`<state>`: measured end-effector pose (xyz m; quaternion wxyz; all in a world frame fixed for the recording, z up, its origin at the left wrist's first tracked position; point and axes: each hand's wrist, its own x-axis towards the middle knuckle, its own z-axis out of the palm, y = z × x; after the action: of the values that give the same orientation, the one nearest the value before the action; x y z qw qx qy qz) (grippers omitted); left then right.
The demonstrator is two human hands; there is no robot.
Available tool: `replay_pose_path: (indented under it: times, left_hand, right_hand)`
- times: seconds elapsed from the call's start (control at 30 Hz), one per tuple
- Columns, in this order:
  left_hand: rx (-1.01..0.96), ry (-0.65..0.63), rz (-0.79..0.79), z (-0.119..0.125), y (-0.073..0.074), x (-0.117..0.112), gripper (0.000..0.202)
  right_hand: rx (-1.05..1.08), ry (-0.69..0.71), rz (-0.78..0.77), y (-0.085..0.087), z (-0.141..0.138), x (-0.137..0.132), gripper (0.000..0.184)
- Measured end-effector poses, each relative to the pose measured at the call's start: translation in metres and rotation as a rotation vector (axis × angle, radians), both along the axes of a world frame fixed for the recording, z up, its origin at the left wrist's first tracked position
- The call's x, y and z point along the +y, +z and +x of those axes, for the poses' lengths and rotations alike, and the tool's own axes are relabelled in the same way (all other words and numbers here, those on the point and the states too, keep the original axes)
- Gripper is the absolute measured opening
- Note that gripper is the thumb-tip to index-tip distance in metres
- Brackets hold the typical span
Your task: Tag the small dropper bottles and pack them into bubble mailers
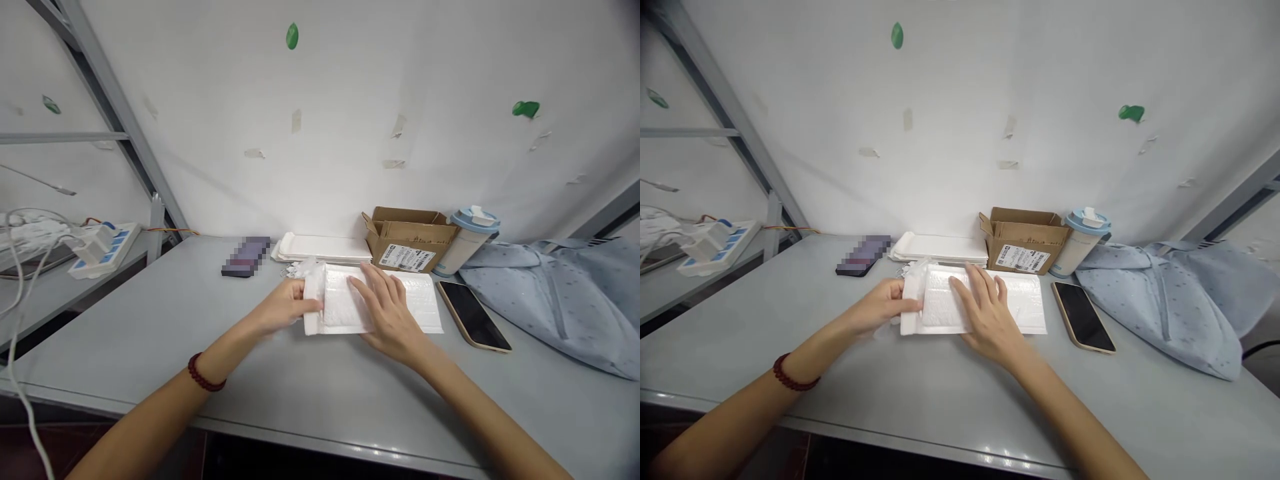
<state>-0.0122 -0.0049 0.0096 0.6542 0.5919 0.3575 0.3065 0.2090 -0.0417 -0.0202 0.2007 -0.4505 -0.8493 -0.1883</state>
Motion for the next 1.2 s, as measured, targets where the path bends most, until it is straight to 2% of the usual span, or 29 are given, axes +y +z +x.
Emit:
replay_pose_path:
  times: [0.13, 0.27, 0.37, 0.47, 0.6, 0.67, 0.77, 0.83, 0.9, 1.0, 1.1, 1.2]
  left_hand:
    - [0.064, -0.166, 0.09, 0.008, -0.011, -0.007, 0.015]
    - [0.133, -0.188, 0.158, 0.01, -0.022, -0.007, 0.022]
    - [0.178, -0.15, 0.193, 0.01, -0.023, -0.006, 0.029]
    - [0.223, -0.131, 0.193, 0.009, -0.016, -0.005, 0.033]
    - [0.309, -0.032, 0.184, 0.001, -0.006, 0.002, 0.034]
    - [0.37, 0.087, 0.273, -0.005, -0.004, 0.009, 0.035]
    - [0.493, 0.345, 0.566, -0.014, -0.004, 0.019, 0.031]
    - [0.609, 0.463, 0.727, -0.019, -0.006, 0.025, 0.026]
    - [0.714, 0.47, 0.775, -0.023, -0.01, 0.031, 0.025]
    - [0.796, 0.398, 0.72, -0.026, -0.016, 0.036, 0.03]
    - [0.809, 0.336, 0.706, -0.026, -0.018, 0.037, 0.028]
    - [0.789, 0.329, 0.729, -0.025, -0.016, 0.037, 0.026]
  right_hand:
    - [0.011, 0.071, -0.104, 0.0, -0.006, -0.007, 0.084]
    - [0.035, 0.114, -0.125, 0.0, -0.01, -0.011, 0.08]
    - [0.055, 0.133, -0.108, 0.001, -0.01, -0.012, 0.077]
    - [0.075, 0.141, -0.063, 0.003, -0.008, -0.011, 0.071]
    - [0.117, 0.127, 0.029, 0.004, -0.006, -0.008, 0.054]
    - [0.143, 0.115, 0.053, 0.004, -0.005, -0.005, 0.047]
    - [0.172, 0.084, 0.051, 0.004, -0.001, -0.002, 0.045]
    - [0.177, 0.058, 0.039, 0.004, 0.001, 0.0, 0.044]
    - [0.175, 0.034, 0.028, 0.003, 0.002, 0.0, 0.043]
    - [0.172, 0.013, 0.015, 0.003, 0.003, 0.001, 0.042]
    - [0.168, 0.006, 0.009, 0.003, 0.003, 0.001, 0.042]
    - [0.166, 0.006, 0.004, 0.004, 0.003, 0.001, 0.041]
